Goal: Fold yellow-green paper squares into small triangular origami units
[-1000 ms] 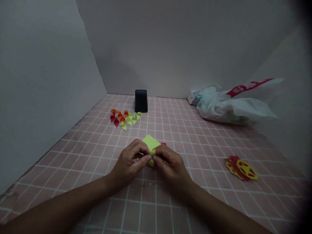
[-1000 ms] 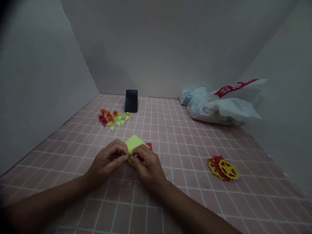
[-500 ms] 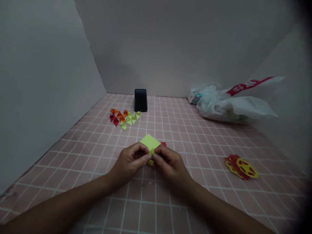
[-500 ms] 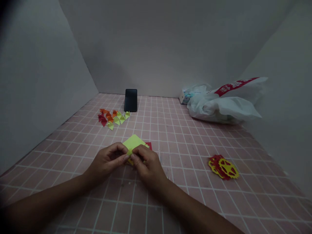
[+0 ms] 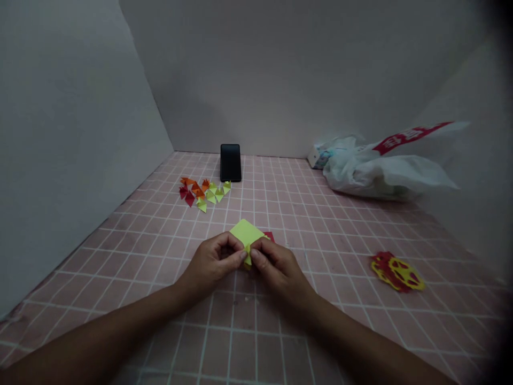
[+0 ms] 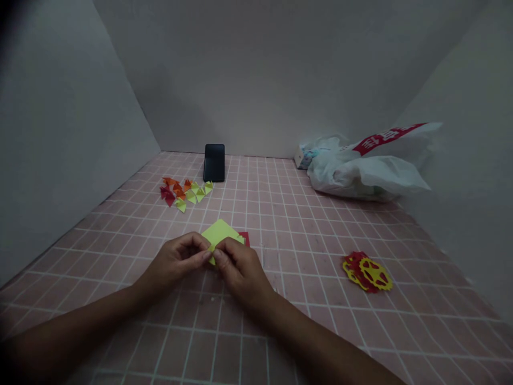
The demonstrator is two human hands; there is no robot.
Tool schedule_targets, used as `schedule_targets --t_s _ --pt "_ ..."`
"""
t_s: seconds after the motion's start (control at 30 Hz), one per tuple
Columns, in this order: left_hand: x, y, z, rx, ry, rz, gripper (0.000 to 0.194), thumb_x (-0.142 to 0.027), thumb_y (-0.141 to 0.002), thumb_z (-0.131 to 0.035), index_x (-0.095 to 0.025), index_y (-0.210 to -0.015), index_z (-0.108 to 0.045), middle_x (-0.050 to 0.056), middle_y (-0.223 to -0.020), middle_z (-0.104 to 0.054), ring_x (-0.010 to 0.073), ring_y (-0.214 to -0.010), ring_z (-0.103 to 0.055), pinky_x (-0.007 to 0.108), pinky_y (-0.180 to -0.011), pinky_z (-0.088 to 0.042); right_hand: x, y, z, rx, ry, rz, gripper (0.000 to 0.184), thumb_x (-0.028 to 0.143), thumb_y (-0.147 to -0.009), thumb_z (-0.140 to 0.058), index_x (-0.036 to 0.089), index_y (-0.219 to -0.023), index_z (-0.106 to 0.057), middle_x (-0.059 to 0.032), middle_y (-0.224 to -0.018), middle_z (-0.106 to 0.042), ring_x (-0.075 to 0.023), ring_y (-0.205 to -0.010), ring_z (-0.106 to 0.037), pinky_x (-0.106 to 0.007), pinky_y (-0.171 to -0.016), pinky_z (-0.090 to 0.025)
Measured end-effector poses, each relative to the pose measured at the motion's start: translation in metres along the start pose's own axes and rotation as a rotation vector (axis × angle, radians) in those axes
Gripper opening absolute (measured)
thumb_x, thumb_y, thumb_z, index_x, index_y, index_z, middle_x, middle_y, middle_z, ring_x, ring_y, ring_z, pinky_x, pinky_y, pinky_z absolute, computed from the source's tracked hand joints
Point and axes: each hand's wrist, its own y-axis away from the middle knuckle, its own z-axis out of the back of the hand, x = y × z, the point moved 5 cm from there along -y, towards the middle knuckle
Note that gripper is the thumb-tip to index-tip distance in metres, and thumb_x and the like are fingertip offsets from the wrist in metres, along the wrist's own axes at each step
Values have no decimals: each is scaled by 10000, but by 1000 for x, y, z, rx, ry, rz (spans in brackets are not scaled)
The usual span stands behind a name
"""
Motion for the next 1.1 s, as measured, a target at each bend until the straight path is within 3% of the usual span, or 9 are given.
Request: schedule_targets --t_s 0.13,0.37,0.53,0.73,0.87,1.0,1.1 --pt "6 -1 -4 44 93 70 179 -248 -770 -696 -156 -780 -543 -26 -723 -573 97 -675 -554 223 -639 -445 -6 -1 -1 6 -157 -94 214 338 -929 -509 177 -794 -553 2 -695 -542 -127 -632 -486 -257 -593 -377" --pt "6 -1 -6 72 110 71 204 -228 -751 -709 -166 -820 -528 -40 -718 -550 90 -672 -534 224 -644 -429 -18 -3 -2 29 -361 -179 382 455 -944 -485 161 -717 -570 -16 -638 -570 -128 -614 -523 -261 -592 -398" --pt "3 0 -7 84 107 89 243 -261 -735 -736 -166 -821 -530 -47 -702 -526 87 -646 -506 219 -611 -400 -22 -4 -4 22 -355 -206 260 381 -834 -646 167 -718 -555 11 -647 -545 -108 -582 -480 -243 -557 -371" --pt "12 -2 -7 134 140 156 218 -289 -755 -717 -163 -859 -573 -25 -751 -589 106 -697 -554 233 -659 -426 -13 -4 2 -48 -202 -150 252 345 -841 -610 173 -676 -529 9 -651 -526 -117 -601 -471 -252 -565 -361" --pt "15 0 -7 167 23 223 199 -330 -761 -693 -146 -741 -621 -35 -643 -554 91 -587 -491 217 -567 -353 -3 -2 6 -61 -28 -113 284 310 -856 -560 175 -615 -492 23 -610 -454 -109 -582 -396 -245 -535 -306" --pt "13 2 -8 171 27 276 225 -347 -739 -694 -153 -692 -589 -43 -590 -531 81 -533 -452 207 -528 -322 -11 -2 2 3 -232 -205 367 449 -903 -494 179 -655 -490 21 -612 -444 -111 -563 -414 -246 -520 -322" --pt "14 2 -9 198 33 301 242 -367 -735 -688 -156 -691 -576 -41 -576 -523 82 -519 -442 210 -520 -310 -13 -3 -1 43 -275 -215 390 493 -861 -558 179 -641 -486 19 -606 -459 -109 -557 -420 -236 -509 -321"
